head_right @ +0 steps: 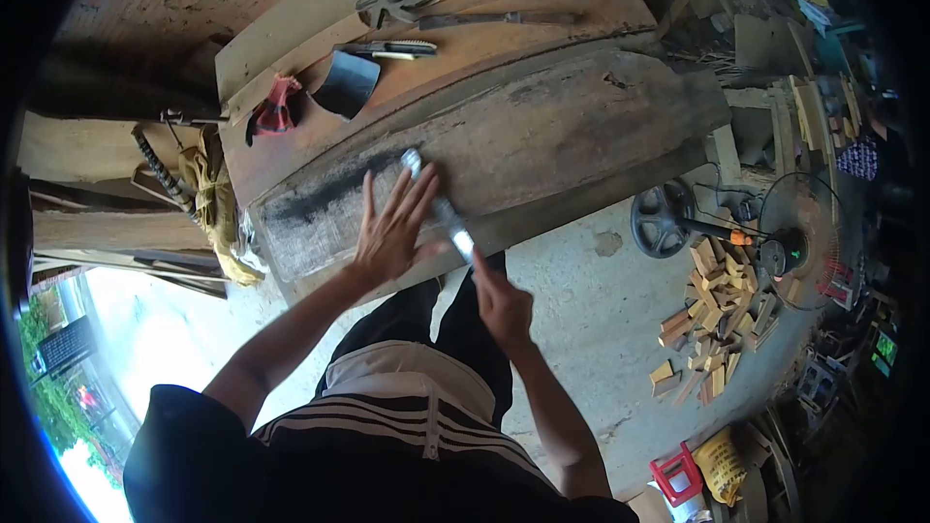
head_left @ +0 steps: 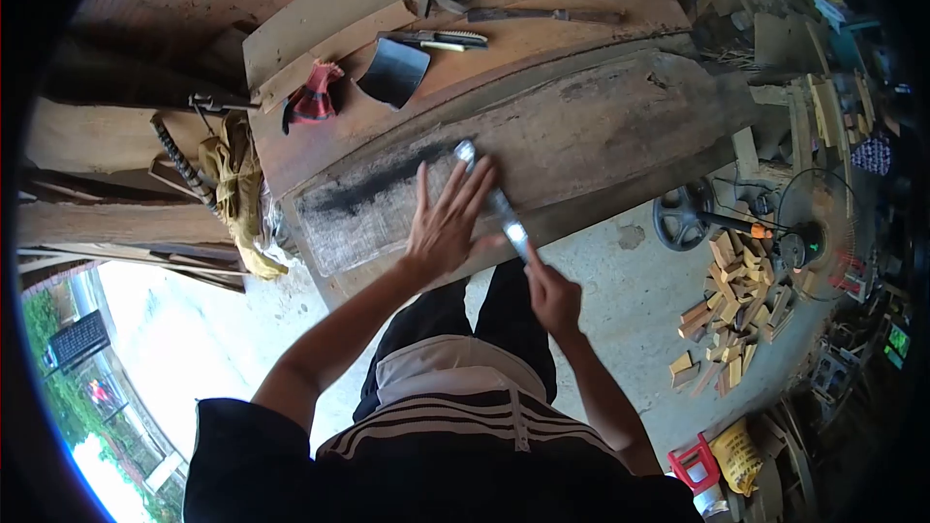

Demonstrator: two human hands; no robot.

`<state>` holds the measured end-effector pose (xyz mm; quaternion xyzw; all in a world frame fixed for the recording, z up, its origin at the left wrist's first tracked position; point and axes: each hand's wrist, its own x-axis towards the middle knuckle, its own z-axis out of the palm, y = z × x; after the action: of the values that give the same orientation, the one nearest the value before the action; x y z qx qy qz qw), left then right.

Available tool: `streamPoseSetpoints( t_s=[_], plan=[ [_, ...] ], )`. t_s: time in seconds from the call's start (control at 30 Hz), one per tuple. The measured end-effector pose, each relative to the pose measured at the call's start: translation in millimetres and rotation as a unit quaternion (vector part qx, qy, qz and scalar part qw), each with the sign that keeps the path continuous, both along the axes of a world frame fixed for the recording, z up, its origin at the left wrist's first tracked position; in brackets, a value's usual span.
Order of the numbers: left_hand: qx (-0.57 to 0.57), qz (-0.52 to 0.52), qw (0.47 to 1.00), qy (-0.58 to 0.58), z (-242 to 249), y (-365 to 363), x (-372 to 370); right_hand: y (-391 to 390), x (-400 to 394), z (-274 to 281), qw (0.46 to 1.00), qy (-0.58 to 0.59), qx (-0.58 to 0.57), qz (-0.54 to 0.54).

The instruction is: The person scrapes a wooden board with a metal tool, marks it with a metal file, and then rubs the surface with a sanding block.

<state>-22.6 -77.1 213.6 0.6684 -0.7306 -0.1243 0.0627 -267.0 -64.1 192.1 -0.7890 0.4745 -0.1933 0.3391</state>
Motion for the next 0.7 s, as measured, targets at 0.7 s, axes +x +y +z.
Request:
streamPoseSetpoints(
  t_s=[0.7],
  plan=[
    [-0.099,-0.019,0.994,-0.032,-12,-12,23,14,41,-12,0.996,-0.021,-0.051,-0.065]
  ],
)
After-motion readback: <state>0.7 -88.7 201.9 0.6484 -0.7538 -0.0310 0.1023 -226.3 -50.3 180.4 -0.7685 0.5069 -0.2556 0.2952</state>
